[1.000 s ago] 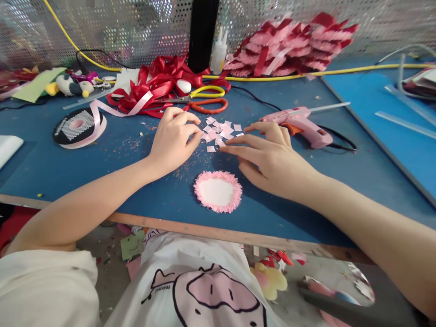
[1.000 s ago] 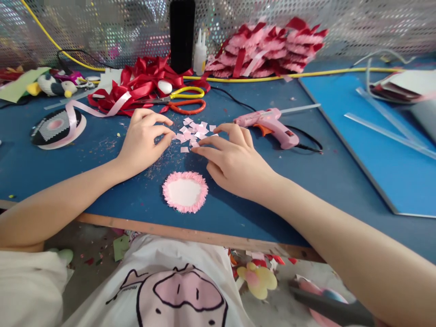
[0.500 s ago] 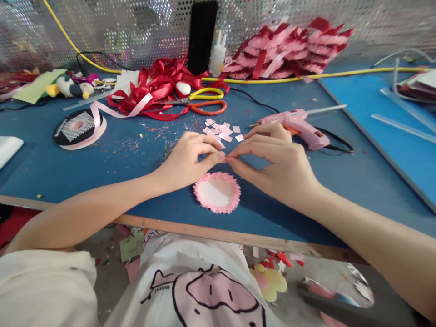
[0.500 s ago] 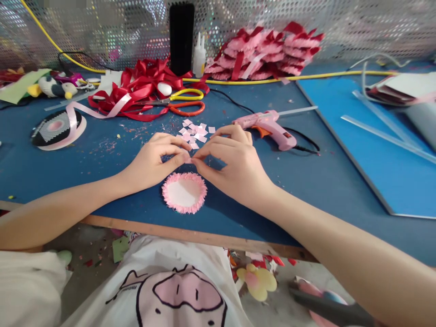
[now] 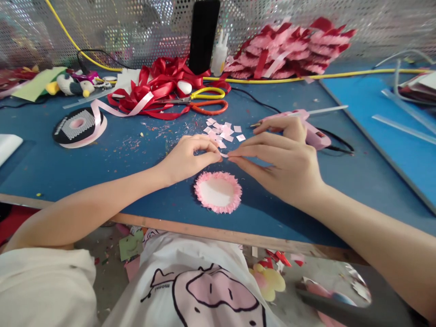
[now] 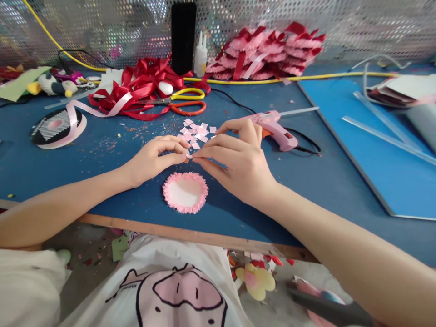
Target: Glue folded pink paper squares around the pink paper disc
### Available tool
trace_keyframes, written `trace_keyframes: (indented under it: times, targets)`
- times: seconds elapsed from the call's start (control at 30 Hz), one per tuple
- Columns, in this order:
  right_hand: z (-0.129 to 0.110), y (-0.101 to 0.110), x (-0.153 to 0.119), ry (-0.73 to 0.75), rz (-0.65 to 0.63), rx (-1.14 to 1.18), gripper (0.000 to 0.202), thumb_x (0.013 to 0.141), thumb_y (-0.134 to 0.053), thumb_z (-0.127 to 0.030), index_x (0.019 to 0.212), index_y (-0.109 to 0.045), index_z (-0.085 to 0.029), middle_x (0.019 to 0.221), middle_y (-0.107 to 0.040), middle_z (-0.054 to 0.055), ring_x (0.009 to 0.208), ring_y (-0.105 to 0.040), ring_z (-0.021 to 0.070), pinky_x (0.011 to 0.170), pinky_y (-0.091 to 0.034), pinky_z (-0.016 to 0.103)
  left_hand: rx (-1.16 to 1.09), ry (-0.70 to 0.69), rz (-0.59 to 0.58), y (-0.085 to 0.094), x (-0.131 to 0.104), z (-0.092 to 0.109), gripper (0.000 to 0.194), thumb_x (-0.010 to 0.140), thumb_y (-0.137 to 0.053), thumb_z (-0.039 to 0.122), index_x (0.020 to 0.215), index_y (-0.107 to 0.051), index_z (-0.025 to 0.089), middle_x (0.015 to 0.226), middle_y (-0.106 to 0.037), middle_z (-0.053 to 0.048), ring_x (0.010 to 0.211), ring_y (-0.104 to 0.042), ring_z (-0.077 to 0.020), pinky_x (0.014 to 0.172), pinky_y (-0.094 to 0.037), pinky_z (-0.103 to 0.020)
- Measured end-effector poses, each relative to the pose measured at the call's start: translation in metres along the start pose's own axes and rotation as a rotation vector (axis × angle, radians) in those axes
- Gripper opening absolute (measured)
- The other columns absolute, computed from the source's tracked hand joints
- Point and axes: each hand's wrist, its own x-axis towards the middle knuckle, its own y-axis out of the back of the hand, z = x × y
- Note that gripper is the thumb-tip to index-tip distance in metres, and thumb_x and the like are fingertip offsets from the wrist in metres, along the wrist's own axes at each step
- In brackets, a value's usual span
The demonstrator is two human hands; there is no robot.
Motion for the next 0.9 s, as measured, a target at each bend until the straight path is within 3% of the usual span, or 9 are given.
trace_keyframes:
  times: [0.23, 0.4, 0.63, 0.8, 0.9]
  targets:
    - [0.000, 0.010, 0.003, 0.064, -0.058, -0.093, 0.008, 0.098, -0.079, -0.028, 0.103, -0.079, -0.035, 0.093, -0.083, -0.006, 0.113, -0.064, 0.0274, 0.094, -0.049, 0.050, -0.030, 0.021, 0.015, 0.001, 0.001, -0.001, 0.014, 0.087, -0.076, 0.022, 0.074, -0.077, 0.020, 0.117, -0.082, -0.006, 0.122, -0.072, -0.0231, 0.125, -0.048, -0.044]
    - [-0.003, 0.014, 0.005, 0.126, -0.076, -0.100, 0.007, 0.102, -0.074, -0.026, 0.107, -0.077, -0.031, 0.094, -0.083, -0.006, 0.114, -0.067, 0.0262, 0.102, -0.046, 0.053, -0.036, 0.043, 0.006, 0.000, 0.002, -0.002, 0.014, 0.089, -0.073, 0.022, 0.075, -0.077, 0.019, 0.122, -0.081, -0.007, 0.122, -0.072, -0.0225, 0.124, -0.048, -0.043]
    - [0.004, 0.017, -0.002, 0.161, -0.104, -0.187, 0.015, 0.101, -0.076, -0.032, 0.112, -0.079, -0.041, 0.100, -0.084, -0.009, 0.114, -0.072, 0.0259, 0.095, -0.047, 0.048, 0.024, 0.021, -0.006, 0.002, 0.001, -0.002, 0.010, 0.086, -0.075, 0.019, 0.077, -0.079, 0.019, 0.128, -0.080, -0.007, 0.125, -0.072, -0.0243, 0.126, -0.046, -0.047]
    - [0.009, 0.020, 0.001, 0.201, -0.057, -0.108, 0.018, 0.105, -0.067, -0.039, 0.121, -0.075, -0.036, 0.098, -0.084, -0.004, 0.106, -0.074, 0.0273, 0.094, -0.050, 0.049, 0.194, 0.017, 0.062, 0.000, -0.001, -0.002, 0.012, 0.087, -0.075, 0.018, 0.076, -0.080, 0.020, 0.127, -0.081, -0.005, 0.126, -0.068, -0.0257, 0.129, -0.041, -0.052]
    - [0.011, 0.021, 0.000, 0.007, -0.076, -0.264, 0.025, 0.108, -0.055, -0.042, 0.104, -0.076, -0.029, 0.093, -0.082, 0.002, 0.102, -0.074, 0.0287, 0.093, -0.051, 0.051, 0.338, -0.006, 0.089, -0.001, -0.003, -0.005, 0.013, 0.086, -0.077, 0.017, 0.074, -0.078, 0.022, 0.126, -0.082, -0.002, 0.133, -0.060, -0.0289, 0.128, -0.039, -0.055]
